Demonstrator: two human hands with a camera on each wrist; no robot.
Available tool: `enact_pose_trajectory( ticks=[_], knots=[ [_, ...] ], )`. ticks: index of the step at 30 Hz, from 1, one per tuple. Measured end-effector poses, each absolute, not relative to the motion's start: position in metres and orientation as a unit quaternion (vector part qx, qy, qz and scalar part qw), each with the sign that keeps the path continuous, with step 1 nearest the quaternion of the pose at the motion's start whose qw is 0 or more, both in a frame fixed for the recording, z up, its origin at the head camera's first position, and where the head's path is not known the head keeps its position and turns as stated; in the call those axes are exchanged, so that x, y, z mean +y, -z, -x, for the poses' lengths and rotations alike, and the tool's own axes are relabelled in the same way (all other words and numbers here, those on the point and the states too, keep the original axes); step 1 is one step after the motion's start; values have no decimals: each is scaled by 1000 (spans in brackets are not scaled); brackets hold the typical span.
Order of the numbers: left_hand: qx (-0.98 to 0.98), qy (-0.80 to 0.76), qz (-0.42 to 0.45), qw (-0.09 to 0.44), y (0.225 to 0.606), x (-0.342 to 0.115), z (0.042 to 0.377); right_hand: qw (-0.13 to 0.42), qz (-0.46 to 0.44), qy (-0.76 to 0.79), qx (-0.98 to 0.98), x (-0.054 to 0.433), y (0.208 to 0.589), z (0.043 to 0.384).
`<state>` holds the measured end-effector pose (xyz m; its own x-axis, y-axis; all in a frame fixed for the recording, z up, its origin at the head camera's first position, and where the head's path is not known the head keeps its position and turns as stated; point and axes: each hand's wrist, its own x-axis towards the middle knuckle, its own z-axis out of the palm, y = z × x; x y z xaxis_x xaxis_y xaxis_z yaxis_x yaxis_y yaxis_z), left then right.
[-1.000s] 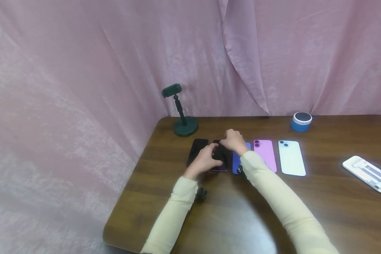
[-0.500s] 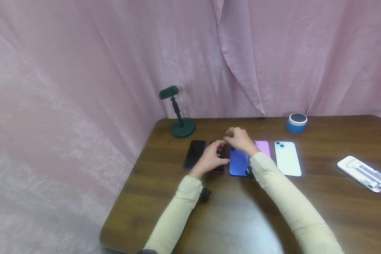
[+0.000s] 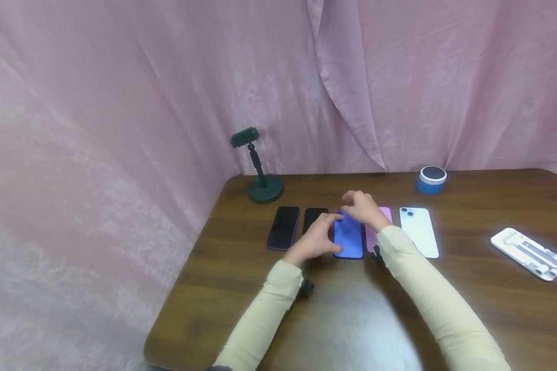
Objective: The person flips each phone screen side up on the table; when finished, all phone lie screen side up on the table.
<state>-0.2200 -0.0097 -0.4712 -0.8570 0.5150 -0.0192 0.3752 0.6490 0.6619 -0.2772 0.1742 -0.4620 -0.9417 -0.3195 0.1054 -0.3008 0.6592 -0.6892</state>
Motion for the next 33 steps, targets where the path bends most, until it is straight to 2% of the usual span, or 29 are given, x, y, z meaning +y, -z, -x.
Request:
enact_pose_trajectory(
  ticks=[10,21,33],
  knots=[
    [923,-265,-245,134,478,1,216,52,190,339,920,189,470,275],
    [948,-170,-244,111,481,13,217,56,217,317,921,188,467,278],
    [958,-141,-224,109,480,20,214,82,196,307,928,187,464,280]
  ],
)
